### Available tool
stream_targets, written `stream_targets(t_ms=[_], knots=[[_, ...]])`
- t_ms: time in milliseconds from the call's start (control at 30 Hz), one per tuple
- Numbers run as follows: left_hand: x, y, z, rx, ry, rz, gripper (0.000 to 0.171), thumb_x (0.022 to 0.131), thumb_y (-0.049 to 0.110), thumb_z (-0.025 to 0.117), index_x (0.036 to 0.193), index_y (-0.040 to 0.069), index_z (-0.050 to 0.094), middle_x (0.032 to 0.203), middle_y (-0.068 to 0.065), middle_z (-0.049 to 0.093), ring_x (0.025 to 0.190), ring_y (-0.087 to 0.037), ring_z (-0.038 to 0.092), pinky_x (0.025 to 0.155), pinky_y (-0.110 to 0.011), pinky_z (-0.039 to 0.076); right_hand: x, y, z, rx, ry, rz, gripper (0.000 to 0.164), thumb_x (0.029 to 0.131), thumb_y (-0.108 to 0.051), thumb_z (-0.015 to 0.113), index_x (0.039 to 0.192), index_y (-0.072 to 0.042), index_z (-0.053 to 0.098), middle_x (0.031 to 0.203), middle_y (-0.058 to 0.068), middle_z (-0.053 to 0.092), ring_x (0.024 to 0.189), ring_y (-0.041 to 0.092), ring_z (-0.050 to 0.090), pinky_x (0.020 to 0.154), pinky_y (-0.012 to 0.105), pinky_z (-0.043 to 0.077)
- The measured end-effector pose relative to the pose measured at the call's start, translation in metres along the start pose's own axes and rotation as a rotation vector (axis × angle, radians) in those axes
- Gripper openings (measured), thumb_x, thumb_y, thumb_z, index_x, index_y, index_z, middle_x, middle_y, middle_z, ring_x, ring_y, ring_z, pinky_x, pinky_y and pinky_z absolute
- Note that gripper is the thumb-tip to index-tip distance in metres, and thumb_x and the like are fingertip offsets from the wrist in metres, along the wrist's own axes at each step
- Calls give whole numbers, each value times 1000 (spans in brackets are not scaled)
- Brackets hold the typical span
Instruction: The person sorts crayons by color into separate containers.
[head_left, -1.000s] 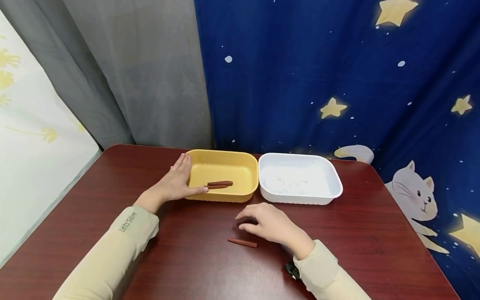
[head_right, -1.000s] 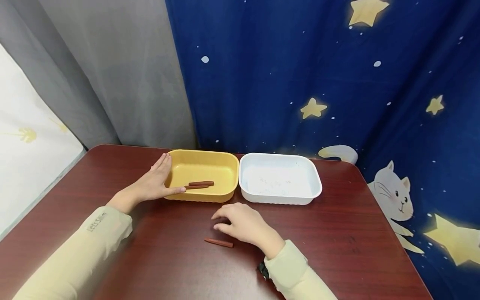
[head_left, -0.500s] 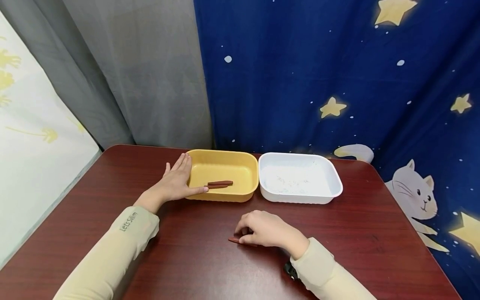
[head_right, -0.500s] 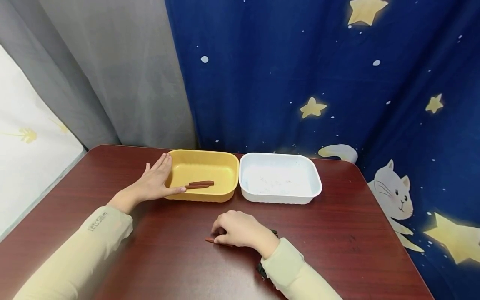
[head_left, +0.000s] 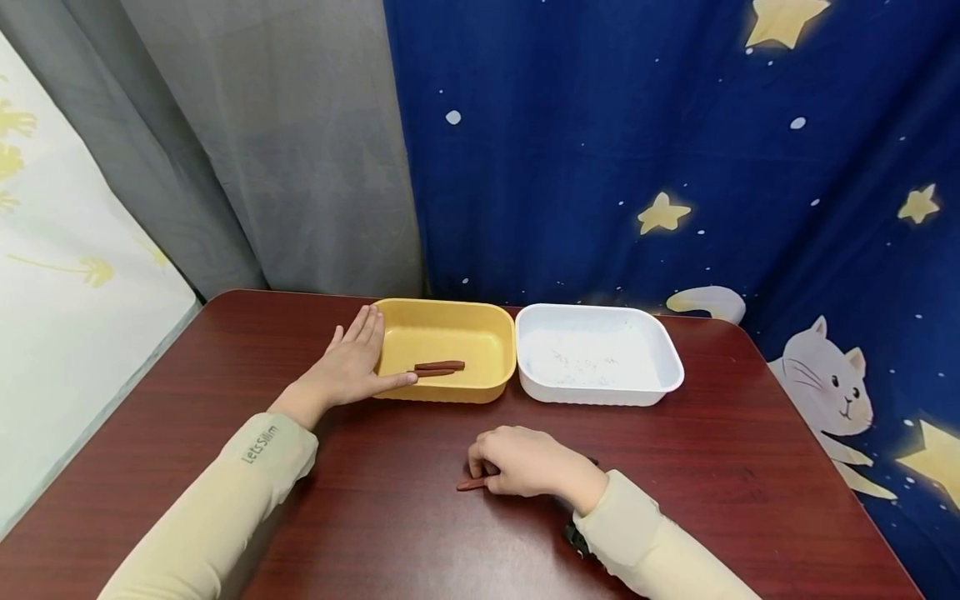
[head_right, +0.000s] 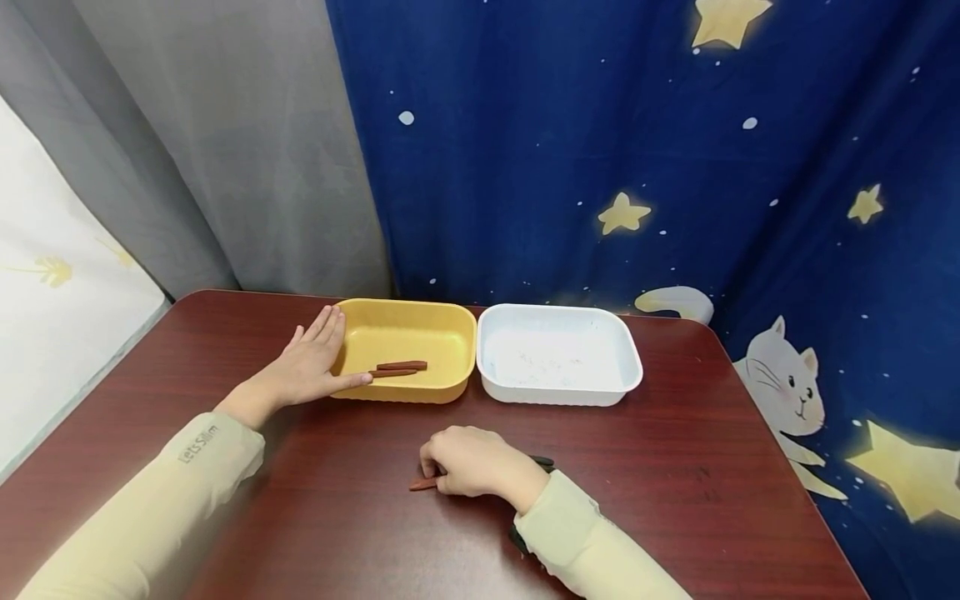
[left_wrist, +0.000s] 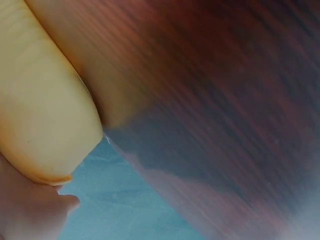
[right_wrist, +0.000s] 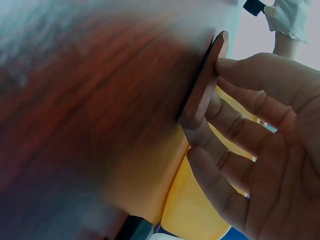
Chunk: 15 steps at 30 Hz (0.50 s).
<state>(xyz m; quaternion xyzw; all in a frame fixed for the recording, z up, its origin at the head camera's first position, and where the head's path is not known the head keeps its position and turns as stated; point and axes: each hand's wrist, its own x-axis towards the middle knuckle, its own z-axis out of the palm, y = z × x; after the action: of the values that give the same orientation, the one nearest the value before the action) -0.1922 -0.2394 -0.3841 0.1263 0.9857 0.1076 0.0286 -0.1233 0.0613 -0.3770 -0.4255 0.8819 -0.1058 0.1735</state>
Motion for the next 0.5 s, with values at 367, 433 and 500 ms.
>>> stream_targets(t_ms=[367, 433, 500], knots=[[-1, 1, -1, -13, 1, 7, 122, 85, 79, 49, 156, -8, 1, 166, -24, -5, 155, -39, -4, 120, -65, 11, 2, 1, 0, 23, 8, -16, 18, 81, -9, 70, 82, -26, 66, 75, -12, 54, 64, 2, 48, 57, 20, 40], [-1, 1, -2, -14, -3, 7, 122, 85, 79, 49, 156, -8, 1, 166, -23, -5, 155, -39, -5, 120, -66, 10, 3, 1, -1, 34, 18, -18, 17, 81, -9, 70, 83, -26, 67, 77, -12, 55, 66, 2, 49, 58, 20, 40], [-1, 2, -2, -6, -4, 6, 123, 85, 80, 48, 156, -8, 1, 166, -23, -5, 155, -38, -5, 120, -65, 10, 5, 2, -1, 49, 26, -21, 17, 82, -10, 69, 84, -26, 67, 79, -12, 55, 67, 2, 49, 58, 19, 41]])
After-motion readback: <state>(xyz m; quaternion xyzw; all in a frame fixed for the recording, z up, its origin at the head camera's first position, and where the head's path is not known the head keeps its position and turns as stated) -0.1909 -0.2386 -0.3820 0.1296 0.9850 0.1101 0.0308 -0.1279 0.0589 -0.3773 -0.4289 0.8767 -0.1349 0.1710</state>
